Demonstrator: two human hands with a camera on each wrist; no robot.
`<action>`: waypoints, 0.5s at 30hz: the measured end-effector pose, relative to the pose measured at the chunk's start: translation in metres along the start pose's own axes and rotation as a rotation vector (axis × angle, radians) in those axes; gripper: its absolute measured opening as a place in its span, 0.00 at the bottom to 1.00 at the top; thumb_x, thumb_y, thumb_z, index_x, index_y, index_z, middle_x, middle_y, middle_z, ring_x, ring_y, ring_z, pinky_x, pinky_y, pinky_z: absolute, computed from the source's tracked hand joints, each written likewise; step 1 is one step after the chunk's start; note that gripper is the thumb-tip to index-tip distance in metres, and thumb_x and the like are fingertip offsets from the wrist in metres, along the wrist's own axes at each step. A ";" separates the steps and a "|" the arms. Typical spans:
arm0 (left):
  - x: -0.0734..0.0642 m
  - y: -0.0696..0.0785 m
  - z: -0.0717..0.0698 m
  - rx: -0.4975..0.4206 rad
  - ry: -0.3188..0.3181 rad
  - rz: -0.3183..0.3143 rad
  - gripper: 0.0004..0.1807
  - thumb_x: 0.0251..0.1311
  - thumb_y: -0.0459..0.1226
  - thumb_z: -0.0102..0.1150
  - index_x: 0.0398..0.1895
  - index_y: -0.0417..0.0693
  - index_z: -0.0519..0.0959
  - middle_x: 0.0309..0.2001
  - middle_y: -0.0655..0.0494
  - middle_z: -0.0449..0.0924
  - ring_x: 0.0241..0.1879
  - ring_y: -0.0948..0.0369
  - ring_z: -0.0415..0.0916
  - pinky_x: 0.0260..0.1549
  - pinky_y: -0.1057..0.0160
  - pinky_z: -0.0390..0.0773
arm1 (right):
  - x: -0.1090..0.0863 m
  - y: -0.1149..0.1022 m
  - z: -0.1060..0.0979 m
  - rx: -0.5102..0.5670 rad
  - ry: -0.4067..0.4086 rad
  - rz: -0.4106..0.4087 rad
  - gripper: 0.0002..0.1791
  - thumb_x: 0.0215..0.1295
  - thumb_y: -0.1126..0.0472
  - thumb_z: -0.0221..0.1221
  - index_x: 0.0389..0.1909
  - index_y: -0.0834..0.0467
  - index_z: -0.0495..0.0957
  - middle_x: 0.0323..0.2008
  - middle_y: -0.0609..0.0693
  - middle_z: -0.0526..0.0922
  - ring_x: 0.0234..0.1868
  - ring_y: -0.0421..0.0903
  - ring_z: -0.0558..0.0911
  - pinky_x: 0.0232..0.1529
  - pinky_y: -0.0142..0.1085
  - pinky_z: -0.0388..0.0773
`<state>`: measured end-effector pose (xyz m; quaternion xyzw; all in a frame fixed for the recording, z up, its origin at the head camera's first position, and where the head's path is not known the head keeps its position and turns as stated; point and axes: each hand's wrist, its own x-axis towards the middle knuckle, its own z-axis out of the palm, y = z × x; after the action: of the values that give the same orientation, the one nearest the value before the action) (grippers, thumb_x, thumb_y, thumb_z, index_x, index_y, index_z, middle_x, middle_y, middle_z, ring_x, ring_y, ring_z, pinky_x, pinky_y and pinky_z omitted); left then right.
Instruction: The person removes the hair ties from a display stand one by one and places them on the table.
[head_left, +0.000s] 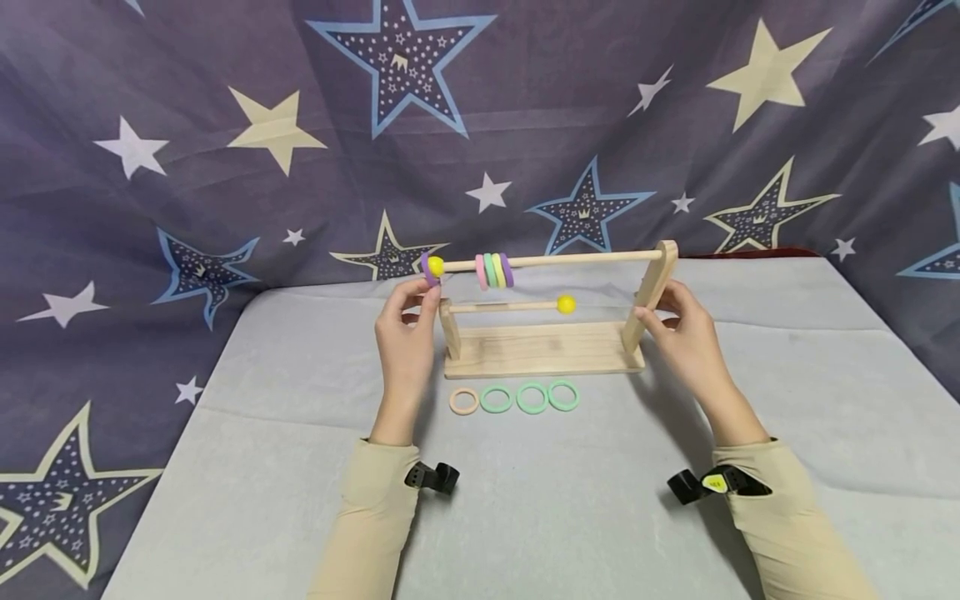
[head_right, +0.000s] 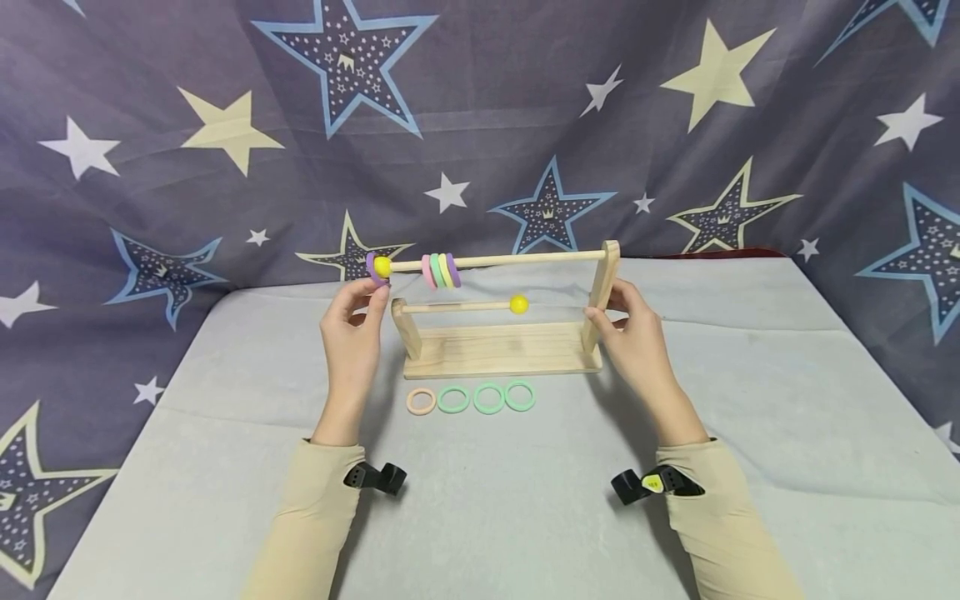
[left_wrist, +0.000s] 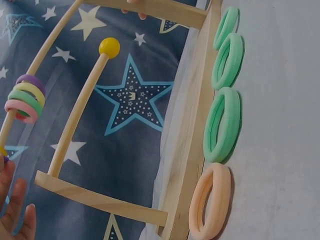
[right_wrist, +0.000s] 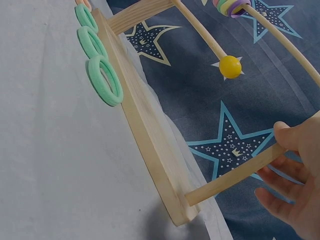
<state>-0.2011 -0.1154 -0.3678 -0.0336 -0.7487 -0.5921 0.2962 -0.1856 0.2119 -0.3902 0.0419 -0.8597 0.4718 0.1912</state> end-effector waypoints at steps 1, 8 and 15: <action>0.000 0.000 0.000 0.000 0.001 -0.001 0.11 0.65 0.37 0.64 0.44 0.37 0.83 0.43 0.47 0.84 0.41 0.59 0.77 0.39 0.64 0.73 | 0.000 0.000 0.000 -0.001 -0.001 -0.001 0.22 0.69 0.65 0.60 0.60 0.69 0.70 0.52 0.65 0.81 0.50 0.50 0.78 0.41 0.28 0.71; -0.001 -0.001 0.000 0.012 -0.002 0.048 0.10 0.62 0.38 0.67 0.41 0.39 0.83 0.38 0.49 0.84 0.39 0.62 0.77 0.37 0.63 0.74 | 0.000 0.000 0.000 -0.006 0.002 0.004 0.22 0.69 0.66 0.60 0.60 0.69 0.70 0.51 0.65 0.81 0.49 0.50 0.78 0.42 0.28 0.71; -0.001 -0.006 0.000 0.038 0.028 0.186 0.08 0.61 0.37 0.68 0.37 0.39 0.84 0.35 0.49 0.83 0.37 0.56 0.78 0.37 0.59 0.73 | 0.000 0.000 0.000 0.005 -0.001 0.004 0.22 0.69 0.65 0.60 0.61 0.69 0.70 0.51 0.66 0.80 0.50 0.53 0.79 0.42 0.29 0.71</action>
<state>-0.2029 -0.1169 -0.3733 -0.0890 -0.7491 -0.5484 0.3608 -0.1855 0.2121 -0.3898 0.0408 -0.8587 0.4742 0.1899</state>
